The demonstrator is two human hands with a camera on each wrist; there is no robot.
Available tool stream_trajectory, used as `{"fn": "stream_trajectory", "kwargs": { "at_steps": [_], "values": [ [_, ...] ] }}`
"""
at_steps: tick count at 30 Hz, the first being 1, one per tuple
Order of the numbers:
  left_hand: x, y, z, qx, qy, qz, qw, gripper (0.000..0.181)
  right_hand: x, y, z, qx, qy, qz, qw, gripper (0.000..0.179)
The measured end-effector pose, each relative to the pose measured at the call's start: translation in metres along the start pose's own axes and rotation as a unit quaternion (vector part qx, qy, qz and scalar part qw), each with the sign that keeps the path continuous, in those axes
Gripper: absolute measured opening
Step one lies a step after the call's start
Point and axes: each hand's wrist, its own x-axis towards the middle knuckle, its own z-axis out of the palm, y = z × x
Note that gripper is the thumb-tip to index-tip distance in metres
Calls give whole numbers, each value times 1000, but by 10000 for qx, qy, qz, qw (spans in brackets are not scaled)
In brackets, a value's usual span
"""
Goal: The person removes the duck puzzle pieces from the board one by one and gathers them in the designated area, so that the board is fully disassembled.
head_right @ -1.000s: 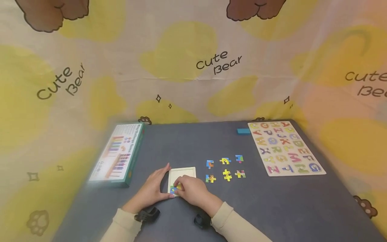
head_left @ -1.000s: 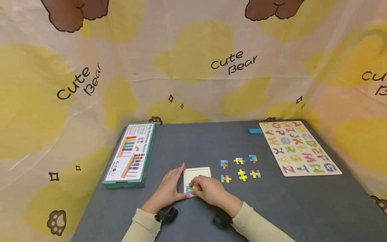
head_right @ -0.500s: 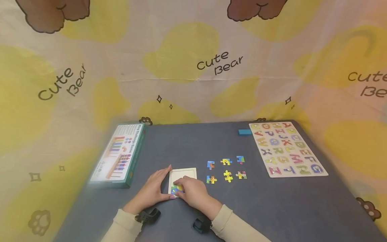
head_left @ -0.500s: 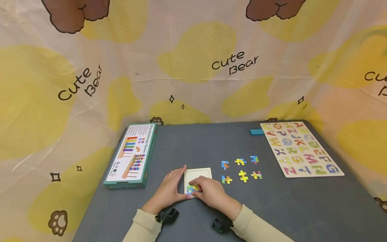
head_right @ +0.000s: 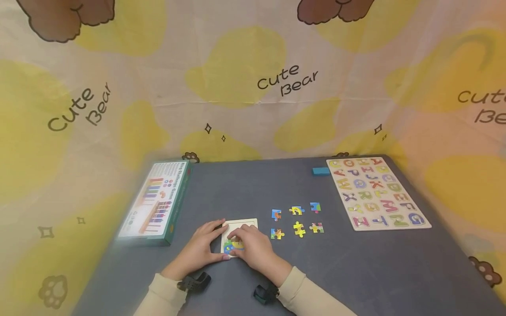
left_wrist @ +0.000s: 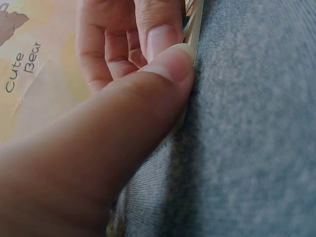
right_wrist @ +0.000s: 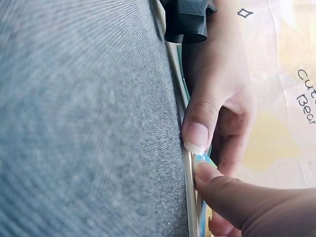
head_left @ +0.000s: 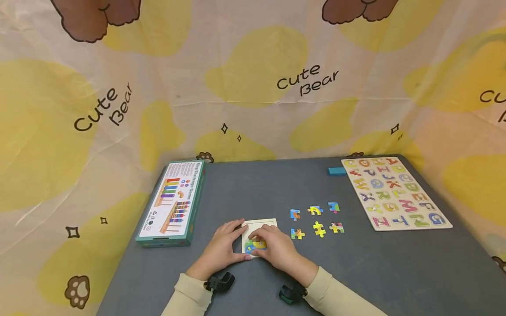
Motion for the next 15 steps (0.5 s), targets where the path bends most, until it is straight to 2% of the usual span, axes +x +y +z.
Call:
{"fn": "stream_trajectory", "kwargs": {
  "at_steps": [7, 15],
  "values": [
    [0, 1, -2, -16, 34, 35, 10000, 85, 2, 3, 2, 82, 60, -11, 9999, 37],
    [0, 2, -1, 25, 28, 3, 10000, 87, 4, 7, 3, 5, -169, -19, 9999, 31]
  ]
}}
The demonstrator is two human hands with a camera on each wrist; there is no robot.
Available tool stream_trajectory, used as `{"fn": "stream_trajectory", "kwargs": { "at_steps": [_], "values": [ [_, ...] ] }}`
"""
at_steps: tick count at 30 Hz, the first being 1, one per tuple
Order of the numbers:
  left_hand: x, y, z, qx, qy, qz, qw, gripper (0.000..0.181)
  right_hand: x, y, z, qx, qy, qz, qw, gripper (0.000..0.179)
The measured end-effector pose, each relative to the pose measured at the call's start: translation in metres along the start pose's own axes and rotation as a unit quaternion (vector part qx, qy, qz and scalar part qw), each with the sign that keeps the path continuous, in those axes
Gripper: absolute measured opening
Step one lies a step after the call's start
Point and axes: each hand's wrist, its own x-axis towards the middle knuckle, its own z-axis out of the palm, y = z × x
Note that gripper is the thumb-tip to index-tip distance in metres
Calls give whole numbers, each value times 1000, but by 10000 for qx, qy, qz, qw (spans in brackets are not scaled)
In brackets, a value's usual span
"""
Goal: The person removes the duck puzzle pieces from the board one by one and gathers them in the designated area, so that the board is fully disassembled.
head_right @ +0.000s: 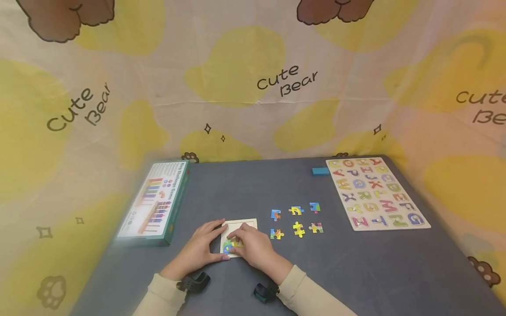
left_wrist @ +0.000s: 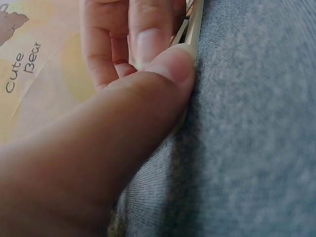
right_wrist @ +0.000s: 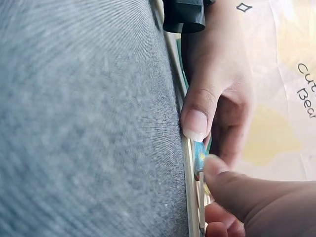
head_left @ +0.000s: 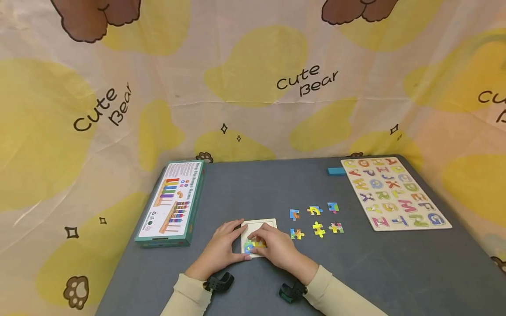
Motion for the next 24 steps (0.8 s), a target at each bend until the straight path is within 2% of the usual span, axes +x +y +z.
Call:
{"fn": "stream_trajectory", "kwargs": {
  "at_steps": [5, 14, 19, 24],
  "values": [
    [-1, 1, -1, -28, -51, -34, 10000, 87, 0, -3, -2, -363, -317, -30, 9988, 30],
    [0, -1, 0, -1, -25, -1, 10000, 88, -1, -7, -3, -839, -455, -305, 9950, 41],
    [0, -2, 2, 23, 15, 48, 10000, 89, -3, -9, -4, -453, -388, -196, 9980, 34],
    [0, -2, 3, 10, 40, 36, 10000, 89, -2, -7, -6, 58, -287, 14, 9996, 35]
  ]
}}
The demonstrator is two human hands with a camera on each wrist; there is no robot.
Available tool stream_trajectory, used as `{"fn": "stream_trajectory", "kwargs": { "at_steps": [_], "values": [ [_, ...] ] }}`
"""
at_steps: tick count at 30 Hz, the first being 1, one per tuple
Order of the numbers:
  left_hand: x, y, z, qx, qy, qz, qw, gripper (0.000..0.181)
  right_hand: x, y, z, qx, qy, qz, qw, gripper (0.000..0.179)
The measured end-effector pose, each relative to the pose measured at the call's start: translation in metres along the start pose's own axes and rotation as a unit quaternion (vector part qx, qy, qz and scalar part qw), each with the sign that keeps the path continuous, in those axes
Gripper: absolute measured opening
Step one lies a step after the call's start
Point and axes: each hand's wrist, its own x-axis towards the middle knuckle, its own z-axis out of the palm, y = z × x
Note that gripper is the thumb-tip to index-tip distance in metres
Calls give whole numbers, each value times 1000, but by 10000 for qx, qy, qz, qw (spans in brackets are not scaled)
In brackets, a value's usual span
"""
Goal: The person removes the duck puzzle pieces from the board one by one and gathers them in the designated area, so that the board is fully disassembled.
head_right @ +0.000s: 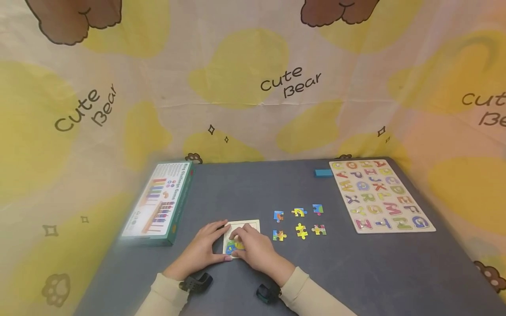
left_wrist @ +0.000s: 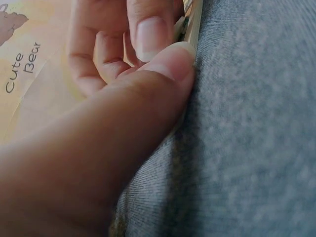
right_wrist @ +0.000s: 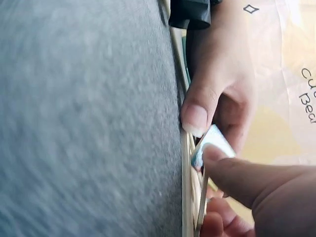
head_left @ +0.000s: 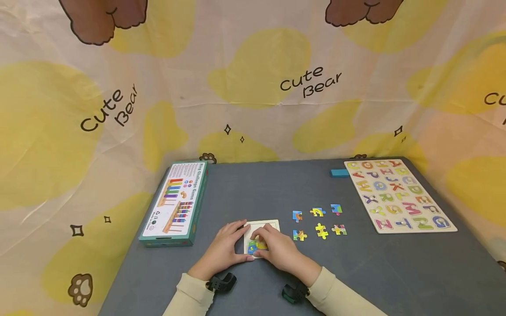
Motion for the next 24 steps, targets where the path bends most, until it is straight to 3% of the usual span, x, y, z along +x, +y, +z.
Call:
{"fn": "stream_trajectory", "kwargs": {
  "at_steps": [11, 16, 24],
  "values": [
    [2, 2, -1, 47, -5, 13, 10000, 90, 4, 8, -15, 1212, -468, 187, 9913, 20],
    [2, 1, -3, 63, -37, -6, 10000, 86, 6, 13, -19, 1673, -363, 21, 9852, 16],
    [1, 1, -3, -61, -94, -6, 9999, 72, 7, 20, -17, 2002, -241, 227, 9792, 13]
  ]
}}
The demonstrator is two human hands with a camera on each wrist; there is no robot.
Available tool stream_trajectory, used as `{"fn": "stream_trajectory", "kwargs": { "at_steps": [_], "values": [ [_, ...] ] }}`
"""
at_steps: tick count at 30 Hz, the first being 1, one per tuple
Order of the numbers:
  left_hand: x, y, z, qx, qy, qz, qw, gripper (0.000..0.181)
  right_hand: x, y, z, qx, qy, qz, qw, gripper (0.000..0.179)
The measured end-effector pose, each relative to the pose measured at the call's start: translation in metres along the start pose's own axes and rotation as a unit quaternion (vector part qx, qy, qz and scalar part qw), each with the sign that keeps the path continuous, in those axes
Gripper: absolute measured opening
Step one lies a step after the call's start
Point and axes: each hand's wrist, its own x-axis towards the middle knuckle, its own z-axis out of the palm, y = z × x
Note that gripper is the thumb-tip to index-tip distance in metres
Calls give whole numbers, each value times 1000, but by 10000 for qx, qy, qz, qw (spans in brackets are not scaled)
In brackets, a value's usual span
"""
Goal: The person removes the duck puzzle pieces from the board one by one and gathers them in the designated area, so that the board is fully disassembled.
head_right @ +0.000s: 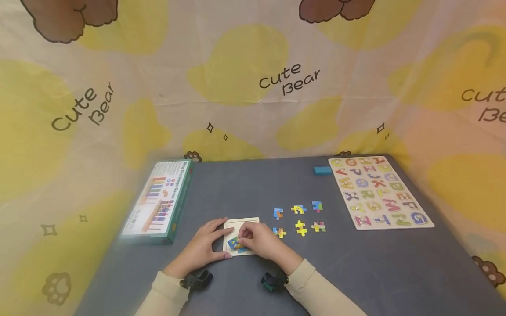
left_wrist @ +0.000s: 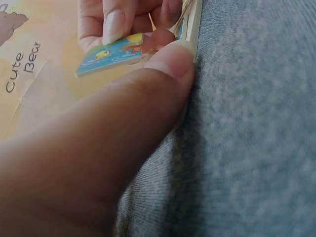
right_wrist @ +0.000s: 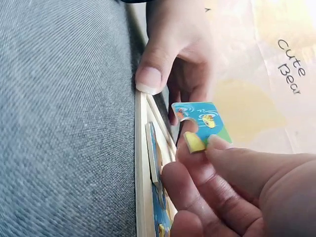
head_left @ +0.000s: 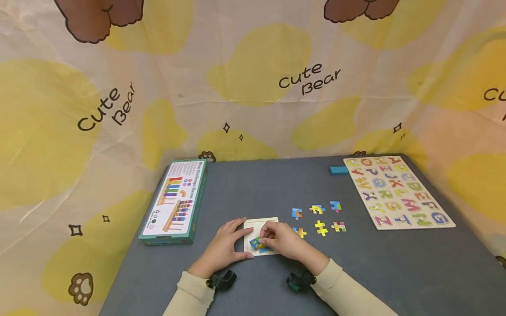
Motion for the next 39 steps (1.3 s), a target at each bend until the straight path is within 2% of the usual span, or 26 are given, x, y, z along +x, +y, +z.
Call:
{"fn": "stream_trajectory", "kwargs": {
  "at_steps": [5, 8, 11, 13, 16, 18, 21, 25, 31, 36, 39],
  "values": [
    [3, -1, -1, 54, 118, 167, 9998, 65, 2, -10, -14, 132, 105, -39, 9999, 7],
    [5, -1, -3, 135, 242, 495, 9984, 61, -1, -19, -32, 528, 275, 131, 9981, 4],
    [5, 2, -3, 260, 239, 902, 9953, 52, -10, -24, -53, 771, 516, 323, 9952, 10],
    [5, 4, -2, 331, 141, 1154, 9927, 45, -19, -25, -66, 635, 667, 315, 9953, 14],
    [4, 7, -1, 408, -4, 1391, 9894, 37, -34, -22, -82, 98, 807, 174, 9965, 21],
    [2, 8, -1, 417, -34, 1428, 9889, 34, -44, -19, -91, -206, 878, 99, 9959, 25],
    [0, 9, -1, 364, 1, 1323, 9905, 31, -55, -12, -98, -469, 871, 43, 9951, 27],
    [-1, 9, -1, 315, -1, 1159, 9928, 31, -68, -1, -95, -560, 624, 35, 9965, 26],
    [-1, 7, 1, 398, 100, 1105, 9930, 35, -86, 14, -73, -636, 385, 12, 9972, 21],
    [1, 8, 2, 352, 46, 1187, 9923, 36, -100, 23, -58, -1207, 504, 88, 9914, 29],
    [0, 8, 3, 278, 7, 1186, 9925, 36, -105, 24, -52, -1519, 447, 142, 9873, 31]
  ]
}}
